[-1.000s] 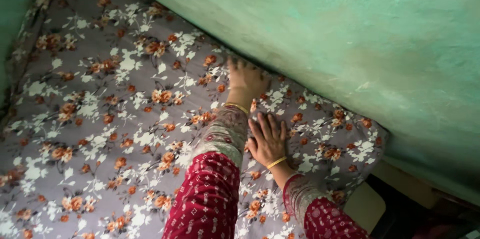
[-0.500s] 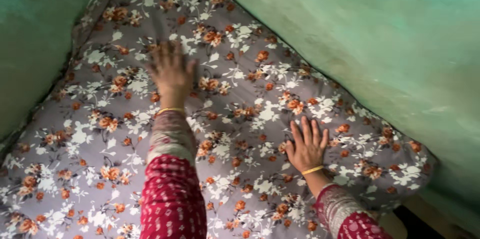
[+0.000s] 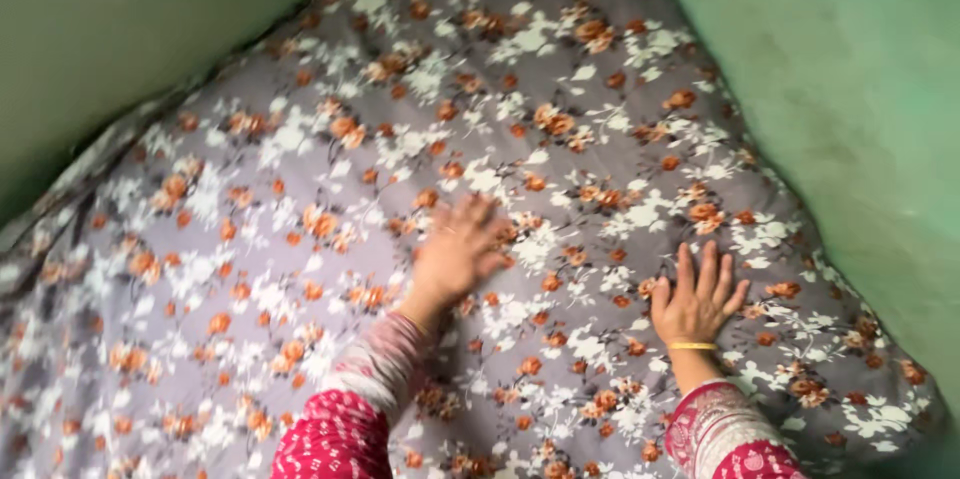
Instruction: The person folds a large blanket on a bed and then moves a pillow and other small items across the mattress before tucking in the bedsheet by hand.
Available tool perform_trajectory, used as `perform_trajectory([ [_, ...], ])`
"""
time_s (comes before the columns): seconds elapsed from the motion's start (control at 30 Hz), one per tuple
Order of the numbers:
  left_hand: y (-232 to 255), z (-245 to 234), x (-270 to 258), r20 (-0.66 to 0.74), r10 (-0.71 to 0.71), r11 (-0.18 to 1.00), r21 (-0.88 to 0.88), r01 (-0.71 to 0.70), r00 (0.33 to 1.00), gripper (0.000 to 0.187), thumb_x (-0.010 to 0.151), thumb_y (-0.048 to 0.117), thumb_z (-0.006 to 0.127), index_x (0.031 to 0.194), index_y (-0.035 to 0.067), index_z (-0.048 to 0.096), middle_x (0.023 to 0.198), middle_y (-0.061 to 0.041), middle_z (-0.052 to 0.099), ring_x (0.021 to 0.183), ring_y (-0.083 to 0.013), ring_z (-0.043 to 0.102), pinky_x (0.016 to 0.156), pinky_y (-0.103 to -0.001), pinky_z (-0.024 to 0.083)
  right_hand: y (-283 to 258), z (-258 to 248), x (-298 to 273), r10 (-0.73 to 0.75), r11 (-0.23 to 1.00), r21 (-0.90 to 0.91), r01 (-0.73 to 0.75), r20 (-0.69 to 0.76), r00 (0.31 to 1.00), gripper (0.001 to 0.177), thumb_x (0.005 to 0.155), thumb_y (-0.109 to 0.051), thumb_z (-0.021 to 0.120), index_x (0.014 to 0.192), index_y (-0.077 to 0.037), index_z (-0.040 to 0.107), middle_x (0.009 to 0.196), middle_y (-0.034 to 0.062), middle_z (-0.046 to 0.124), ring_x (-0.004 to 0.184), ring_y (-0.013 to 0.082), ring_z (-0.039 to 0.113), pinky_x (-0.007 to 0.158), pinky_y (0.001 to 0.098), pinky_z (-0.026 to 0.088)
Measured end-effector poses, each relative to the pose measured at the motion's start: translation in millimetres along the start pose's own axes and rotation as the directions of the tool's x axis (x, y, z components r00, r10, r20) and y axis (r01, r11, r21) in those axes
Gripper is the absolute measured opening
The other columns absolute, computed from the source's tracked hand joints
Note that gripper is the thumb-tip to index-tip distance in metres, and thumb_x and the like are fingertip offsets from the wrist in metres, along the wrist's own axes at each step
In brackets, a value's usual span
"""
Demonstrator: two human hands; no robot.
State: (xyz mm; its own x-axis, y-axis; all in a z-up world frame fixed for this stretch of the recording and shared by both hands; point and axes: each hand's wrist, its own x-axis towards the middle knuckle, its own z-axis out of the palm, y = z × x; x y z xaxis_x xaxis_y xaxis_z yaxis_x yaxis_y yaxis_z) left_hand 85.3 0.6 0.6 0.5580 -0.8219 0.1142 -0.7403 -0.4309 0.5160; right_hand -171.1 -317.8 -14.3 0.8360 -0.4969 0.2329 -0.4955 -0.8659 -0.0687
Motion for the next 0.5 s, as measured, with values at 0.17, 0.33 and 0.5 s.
perform_trajectory([
  [0.17, -108.4, -85.3, -62.7, -0.475, -0.597, 0.624, 0.231, 0.746, 0.646, 0.064, 0.098, 0.043, 0.061, 0.155, 0.016, 0.049, 0.166, -0.026, 0.026, 0.152, -0.0519, 0.020, 0.115, -0.075, 0.013, 3.8, 6.8, -2.8, -0.006, 1.000, -0.005, 0.006, -0.023, 1.000, 0.058, 0.102, -0.036, 0.056, 0.156, -0.015, 0.057, 0.171, 0.0194, 0.040, 0.157, 0.0436, 0.034, 0.127, 0.0672, 0.013],
  [0.33, -93.2, -90.4, -147.5, -0.592, -0.581, 0.540, 0.232, 0.809, 0.558, 0.068, 0.099, 0.045, 0.064, 0.157, 0.013, 0.047, 0.166, -0.028, 0.024, 0.150, -0.0560, 0.019, 0.113, -0.076, 0.010, 11.3, 12.5, -4.9, -0.032, 0.999, 0.036, 0.032, -0.022, 0.999, 0.056, 0.103, -0.036, 0.057, 0.154, -0.014, 0.057, 0.173, 0.0191, 0.038, 0.158, 0.0448, 0.031, 0.126, 0.0692, 0.013],
  [0.5, 57.2, -13.8, -253.8, -0.260, -0.545, 0.789, 0.163, 0.593, 0.797, 0.071, 0.089, 0.047, 0.066, 0.151, 0.020, 0.045, 0.161, -0.021, 0.033, 0.150, -0.0487, 0.023, 0.115, -0.071, 0.015, 13.8, 7.8, -3.1, -0.072, 0.996, 0.052, 0.073, -0.012, 0.997, 0.054, 0.103, -0.036, 0.057, 0.152, -0.012, 0.057, 0.174, 0.0210, 0.036, 0.157, 0.0468, 0.030, 0.123, 0.0721, 0.012],
])
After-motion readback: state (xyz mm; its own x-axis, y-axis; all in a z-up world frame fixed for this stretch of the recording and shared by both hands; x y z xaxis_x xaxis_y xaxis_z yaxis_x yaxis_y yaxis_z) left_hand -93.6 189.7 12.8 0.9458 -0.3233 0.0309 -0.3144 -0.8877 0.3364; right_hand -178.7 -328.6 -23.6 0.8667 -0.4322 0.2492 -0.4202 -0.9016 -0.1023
